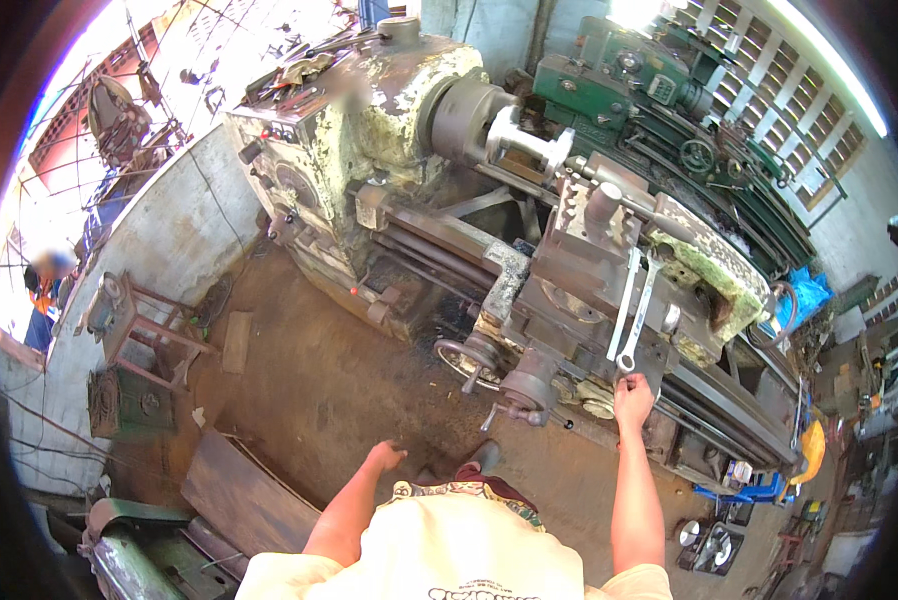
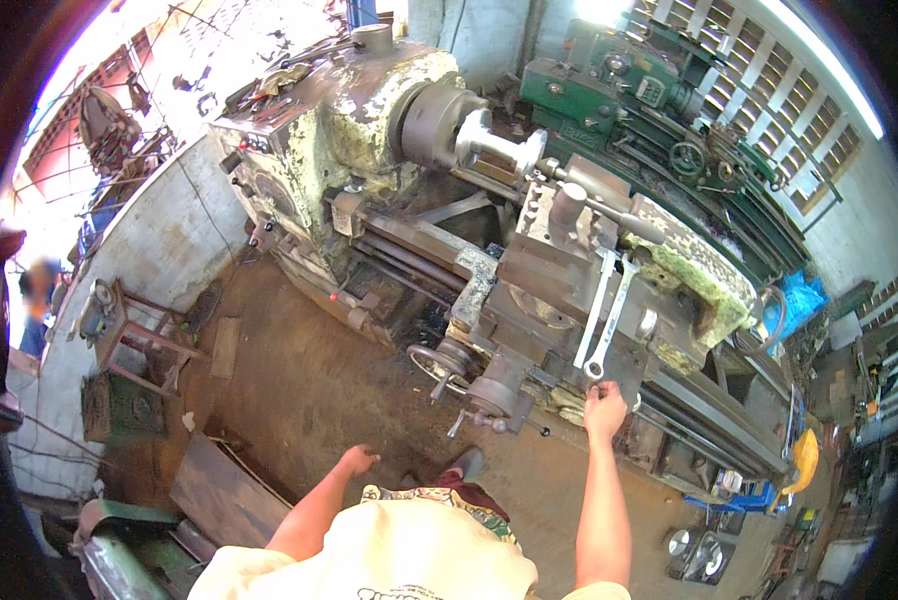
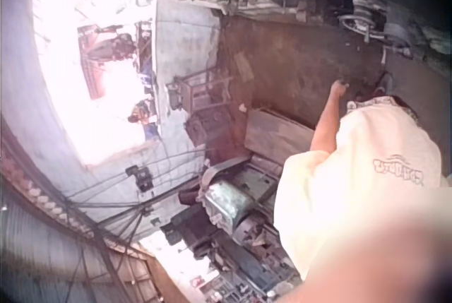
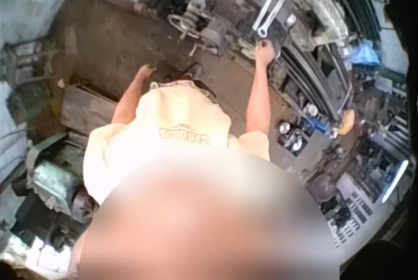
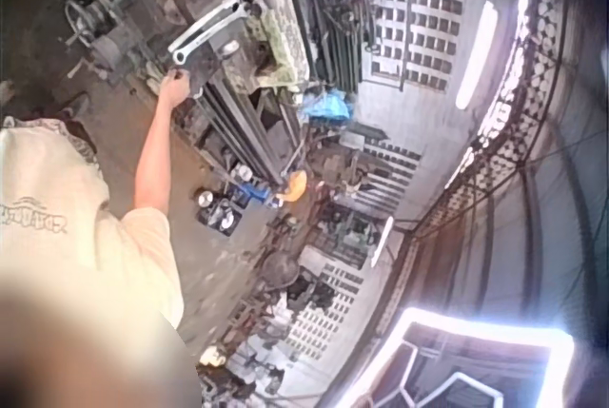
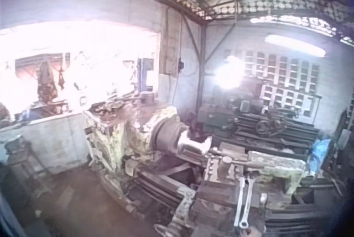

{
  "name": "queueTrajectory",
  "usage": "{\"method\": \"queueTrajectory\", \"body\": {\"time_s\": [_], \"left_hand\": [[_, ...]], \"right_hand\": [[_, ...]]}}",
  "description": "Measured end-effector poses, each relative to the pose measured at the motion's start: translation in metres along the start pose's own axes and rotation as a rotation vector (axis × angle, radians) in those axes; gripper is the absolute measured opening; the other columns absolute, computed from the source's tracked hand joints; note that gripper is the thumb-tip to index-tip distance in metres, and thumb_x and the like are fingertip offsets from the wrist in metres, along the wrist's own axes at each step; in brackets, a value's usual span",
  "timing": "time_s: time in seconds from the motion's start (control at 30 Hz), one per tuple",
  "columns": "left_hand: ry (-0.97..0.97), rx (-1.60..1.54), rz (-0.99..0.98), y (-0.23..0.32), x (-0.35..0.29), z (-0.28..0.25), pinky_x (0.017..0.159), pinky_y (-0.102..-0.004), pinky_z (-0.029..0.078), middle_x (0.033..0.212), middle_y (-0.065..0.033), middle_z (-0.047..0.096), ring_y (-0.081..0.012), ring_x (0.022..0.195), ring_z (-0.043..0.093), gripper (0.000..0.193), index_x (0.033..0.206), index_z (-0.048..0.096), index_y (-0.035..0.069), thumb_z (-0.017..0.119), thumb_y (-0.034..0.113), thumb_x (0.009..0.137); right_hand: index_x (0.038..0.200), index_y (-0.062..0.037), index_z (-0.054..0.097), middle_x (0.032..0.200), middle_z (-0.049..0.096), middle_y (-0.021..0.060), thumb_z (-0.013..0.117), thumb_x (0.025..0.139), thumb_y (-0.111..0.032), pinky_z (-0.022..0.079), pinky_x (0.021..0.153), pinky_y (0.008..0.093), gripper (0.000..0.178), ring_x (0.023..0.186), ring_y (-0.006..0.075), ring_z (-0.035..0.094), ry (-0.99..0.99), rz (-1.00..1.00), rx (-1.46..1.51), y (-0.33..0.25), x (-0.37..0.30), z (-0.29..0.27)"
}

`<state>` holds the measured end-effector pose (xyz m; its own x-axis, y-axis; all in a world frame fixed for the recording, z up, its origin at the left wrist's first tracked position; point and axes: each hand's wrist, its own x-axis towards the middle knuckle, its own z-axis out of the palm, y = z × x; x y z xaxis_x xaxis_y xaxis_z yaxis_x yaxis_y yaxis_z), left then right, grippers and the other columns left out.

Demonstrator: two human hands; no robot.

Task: The person operates a metal lathe in a workshop, using both hands to turn the handwheels and levers that control the carriage and tool post. The person repeatedly adjusts the machine's position while the spindle rotates, then pauses to reposition controls.

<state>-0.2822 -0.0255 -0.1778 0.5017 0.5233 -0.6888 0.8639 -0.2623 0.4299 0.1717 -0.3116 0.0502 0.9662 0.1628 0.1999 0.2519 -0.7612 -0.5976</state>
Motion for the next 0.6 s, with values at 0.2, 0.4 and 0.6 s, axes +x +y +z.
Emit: {"method": "queueTrajectory", "body": {"time_s": [0.2,0.4,0.6], "left_hand": [[-0.179,0.126,-0.104,-0.092,-0.033,0.05,0.095,-0.0422,0.05,0.122,-0.0211,0.065,-0.0352,0.115,0.062,0.062,0.121,0.065,0.002,0.068,0.049,0.081],[-0.041,-0.176,-0.322,-0.155,-0.102,0.083,0.095,-0.0388,0.05,0.121,-0.0209,0.066,-0.032,0.115,0.063,0.061,0.12,0.067,0.005,0.07,0.049,0.078],[-0.244,-0.045,-0.469,-0.191,-0.135,0.097,0.077,-0.0387,0.057,0.092,-0.014,0.074,-0.0266,0.081,0.072,0.041,0.102,0.074,0.006,0.061,0.043,0.088]], "right_hand": [[0.091,-0.0054,0.068,0.082,0.071,0.0175,0.066,0.083,-0.02,0.053,0.073,0.0438,0.016,0.081,0.035,0.07,0.064,0.033,-0.047,-0.004,-0.004,-0.001],[0.109,-0.01,0.071,0.093,0.071,0.0207,0.059,0.083,-0.021,0.051,0.077,0.0482,0.03,0.087,0.0396,0.067,-0.032,0.028,-0.012,0.022,0.009,0.01],[0.095,-0.0015,0.069,0.095,0.07,0.0197,0.061,0.082,-0.024,0.049,0.081,0.0475,0.027,0.09,0.0391,0.066,-0.039,-0.159,-0.12,0.043,0.035,0.024]]}}
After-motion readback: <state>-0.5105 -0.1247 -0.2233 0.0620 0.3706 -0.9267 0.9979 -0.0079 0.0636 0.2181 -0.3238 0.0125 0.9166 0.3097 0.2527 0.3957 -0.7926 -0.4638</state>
